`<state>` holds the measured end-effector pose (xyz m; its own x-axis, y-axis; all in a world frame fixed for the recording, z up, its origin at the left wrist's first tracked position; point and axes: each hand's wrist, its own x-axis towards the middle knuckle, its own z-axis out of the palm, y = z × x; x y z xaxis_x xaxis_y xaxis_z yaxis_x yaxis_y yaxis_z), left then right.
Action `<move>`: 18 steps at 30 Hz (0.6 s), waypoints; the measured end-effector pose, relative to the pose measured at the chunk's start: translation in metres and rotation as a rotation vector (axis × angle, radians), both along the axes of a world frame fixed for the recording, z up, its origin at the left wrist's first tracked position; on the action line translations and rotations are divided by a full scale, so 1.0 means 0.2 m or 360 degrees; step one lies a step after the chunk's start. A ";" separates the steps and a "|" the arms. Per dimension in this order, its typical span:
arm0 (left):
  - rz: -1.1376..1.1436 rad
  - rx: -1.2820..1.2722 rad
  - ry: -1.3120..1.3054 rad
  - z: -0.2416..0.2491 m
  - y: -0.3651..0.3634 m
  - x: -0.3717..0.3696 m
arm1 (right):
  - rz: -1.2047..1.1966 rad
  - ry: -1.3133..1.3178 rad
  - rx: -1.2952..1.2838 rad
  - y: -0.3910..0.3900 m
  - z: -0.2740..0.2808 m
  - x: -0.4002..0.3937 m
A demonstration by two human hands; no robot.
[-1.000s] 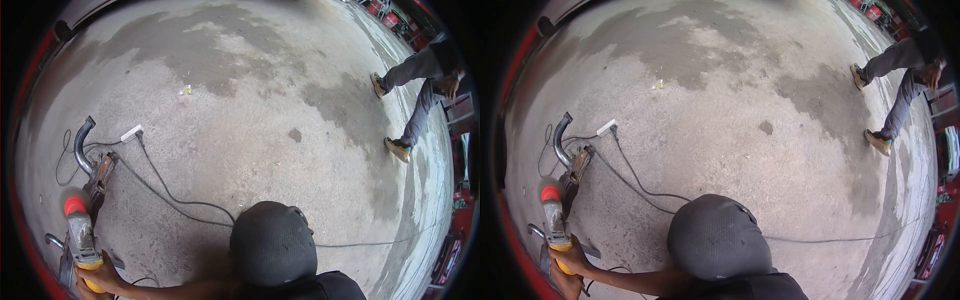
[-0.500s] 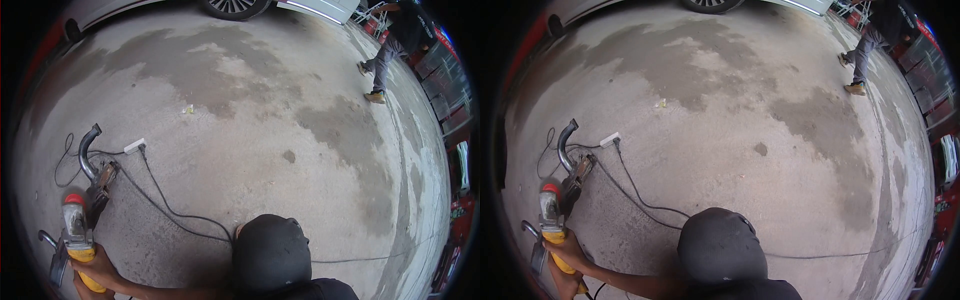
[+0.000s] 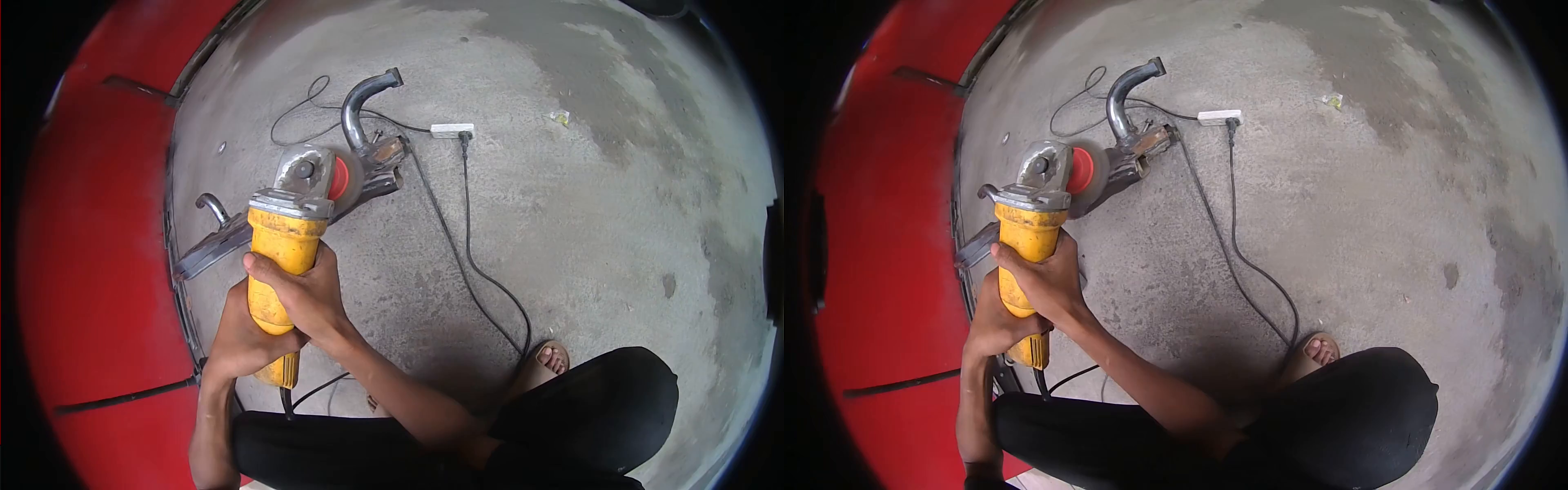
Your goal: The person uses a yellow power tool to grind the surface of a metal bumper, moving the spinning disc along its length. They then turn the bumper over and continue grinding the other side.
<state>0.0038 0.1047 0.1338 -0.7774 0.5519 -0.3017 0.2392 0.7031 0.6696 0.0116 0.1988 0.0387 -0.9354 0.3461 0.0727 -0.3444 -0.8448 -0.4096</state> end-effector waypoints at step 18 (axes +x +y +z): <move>0.0038 -0.0077 -0.0078 0.14 0.20 0.07 | 0.0025 -0.0047 -0.0208 0.16 0.12 0.07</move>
